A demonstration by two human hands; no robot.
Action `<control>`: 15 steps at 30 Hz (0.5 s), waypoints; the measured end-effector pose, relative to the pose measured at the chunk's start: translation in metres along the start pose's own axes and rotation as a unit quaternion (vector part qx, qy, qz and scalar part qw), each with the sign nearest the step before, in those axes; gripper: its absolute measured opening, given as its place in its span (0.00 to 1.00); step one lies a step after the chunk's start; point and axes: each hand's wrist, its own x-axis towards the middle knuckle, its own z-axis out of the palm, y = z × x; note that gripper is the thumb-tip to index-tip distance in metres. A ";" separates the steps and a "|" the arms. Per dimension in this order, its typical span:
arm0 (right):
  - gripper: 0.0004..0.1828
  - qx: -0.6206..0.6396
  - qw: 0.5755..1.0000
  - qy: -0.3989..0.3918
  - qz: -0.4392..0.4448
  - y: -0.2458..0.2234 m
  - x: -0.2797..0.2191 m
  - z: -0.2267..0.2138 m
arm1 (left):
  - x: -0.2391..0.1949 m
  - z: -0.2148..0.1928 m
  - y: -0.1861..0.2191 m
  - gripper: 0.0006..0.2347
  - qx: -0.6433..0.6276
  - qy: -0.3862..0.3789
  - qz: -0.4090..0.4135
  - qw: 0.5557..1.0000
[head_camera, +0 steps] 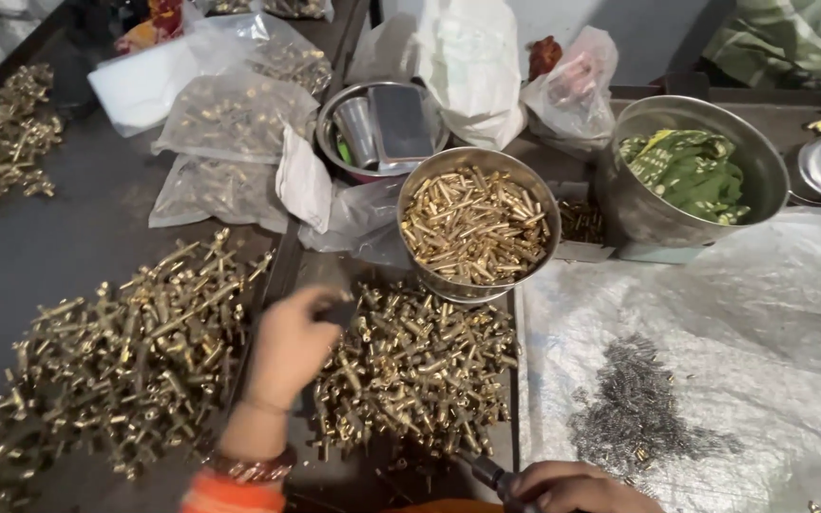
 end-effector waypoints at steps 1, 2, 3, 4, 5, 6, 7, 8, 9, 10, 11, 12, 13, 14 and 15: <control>0.09 -0.026 0.999 0.019 0.011 -0.015 0.011 0.005 | -0.010 -0.016 0.004 0.16 -0.190 0.028 0.063 0.979; 0.10 -0.053 0.998 0.038 0.023 -0.030 0.022 0.011 | -0.020 -0.032 0.007 0.17 -0.373 0.055 0.123 0.918; 0.10 -0.051 0.998 0.037 0.021 -0.022 0.020 0.010 | -0.032 -0.049 0.019 0.17 -0.371 0.058 0.123 0.919; 0.11 -0.045 0.998 0.025 0.021 -0.015 0.018 0.010 | -0.044 -0.066 0.032 0.16 -0.452 0.051 0.135 0.880; 0.11 -0.041 0.999 0.013 0.019 -0.007 0.017 0.009 | -0.055 -0.084 0.046 0.15 -0.530 0.043 0.148 0.834; 0.11 -0.041 0.999 0.012 0.015 0.001 0.017 0.008 | -0.056 -0.083 0.049 0.15 -0.529 0.044 0.151 0.834; 0.11 -0.025 1.000 0.003 0.009 0.007 0.015 0.008 | -0.057 -0.079 0.051 0.15 -0.584 0.018 0.129 0.802; 0.10 -0.008 1.000 -0.006 0.002 0.013 0.012 0.008 | -0.059 -0.075 0.054 0.14 -0.635 -0.009 0.105 0.765; 0.10 -0.010 1.000 -0.004 0.004 0.010 0.010 0.014 | -0.059 -0.054 0.045 0.14 -0.637 -0.011 0.105 0.764; 0.10 -0.009 1.000 0.013 0.002 0.008 0.007 0.020 | -0.059 -0.033 0.037 0.13 -0.574 -0.042 0.154 0.803; 0.10 -0.008 1.000 0.030 0.001 0.004 0.005 0.025 | -0.060 -0.012 0.028 0.12 -0.507 -0.070 0.202 0.835; 0.10 -0.010 0.999 0.030 0.003 -0.002 0.004 0.027 | -0.065 0.017 0.017 0.12 -0.509 -0.072 0.202 0.834; 0.11 -0.026 0.998 0.050 0.005 -0.009 0.004 0.027 | -0.070 0.047 0.006 0.13 -0.507 -0.127 0.107 0.846; 0.11 -0.043 0.997 0.070 0.008 -0.015 0.004 0.028 | -0.075 0.077 -0.005 0.15 -0.499 -0.181 0.010 0.848; 0.11 -0.044 0.997 0.069 0.008 -0.018 0.005 0.025 | -0.080 0.083 -0.001 0.15 -0.500 -0.181 0.011 0.847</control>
